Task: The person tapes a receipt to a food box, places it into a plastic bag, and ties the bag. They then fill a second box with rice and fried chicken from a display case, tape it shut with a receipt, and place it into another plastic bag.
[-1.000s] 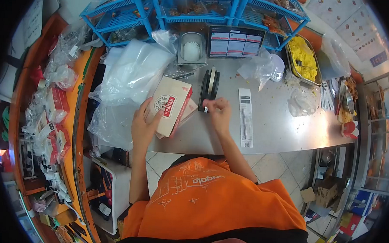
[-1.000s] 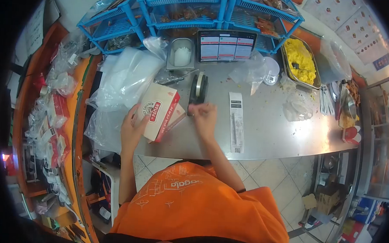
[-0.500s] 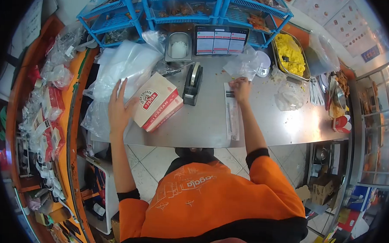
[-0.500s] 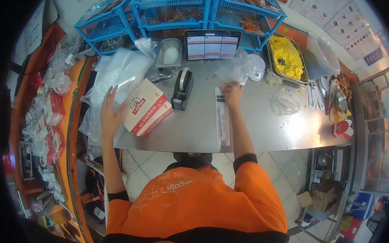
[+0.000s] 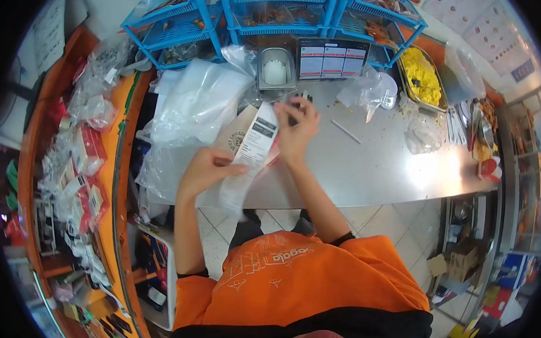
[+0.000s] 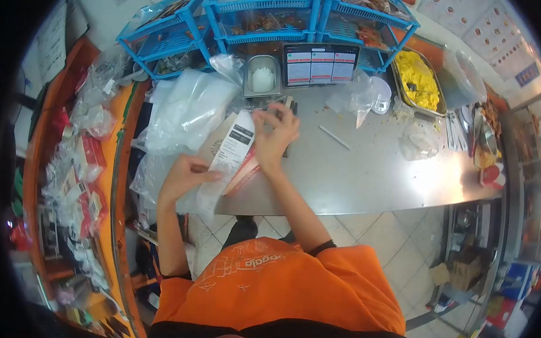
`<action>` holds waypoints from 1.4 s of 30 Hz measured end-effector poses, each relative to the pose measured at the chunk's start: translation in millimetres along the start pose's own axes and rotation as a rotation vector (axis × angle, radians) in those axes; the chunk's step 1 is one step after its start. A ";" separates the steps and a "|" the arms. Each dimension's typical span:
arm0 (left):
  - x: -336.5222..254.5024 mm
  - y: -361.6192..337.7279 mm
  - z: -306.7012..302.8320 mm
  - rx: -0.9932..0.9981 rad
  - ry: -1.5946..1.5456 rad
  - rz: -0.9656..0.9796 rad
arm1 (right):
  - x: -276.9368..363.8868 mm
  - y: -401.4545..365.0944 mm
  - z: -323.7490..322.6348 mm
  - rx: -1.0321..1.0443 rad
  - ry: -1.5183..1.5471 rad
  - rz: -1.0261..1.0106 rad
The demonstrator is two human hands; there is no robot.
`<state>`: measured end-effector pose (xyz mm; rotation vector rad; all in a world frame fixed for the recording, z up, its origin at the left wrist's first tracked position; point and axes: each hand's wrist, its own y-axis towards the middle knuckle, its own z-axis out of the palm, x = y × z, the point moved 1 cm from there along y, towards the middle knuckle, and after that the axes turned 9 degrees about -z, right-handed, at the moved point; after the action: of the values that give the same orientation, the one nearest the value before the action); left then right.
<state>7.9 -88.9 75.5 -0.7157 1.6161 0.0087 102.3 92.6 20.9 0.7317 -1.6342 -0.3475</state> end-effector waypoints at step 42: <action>132.1 -18.9 -21.4 0.373 -0.458 -0.220 | -68.1 -85.8 -32.2 0.069 0.227 0.902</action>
<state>-2.7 -170.5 -31.7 -0.5473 1.0558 -0.2641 159.5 76.8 -76.7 0.0271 -1.5915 0.4260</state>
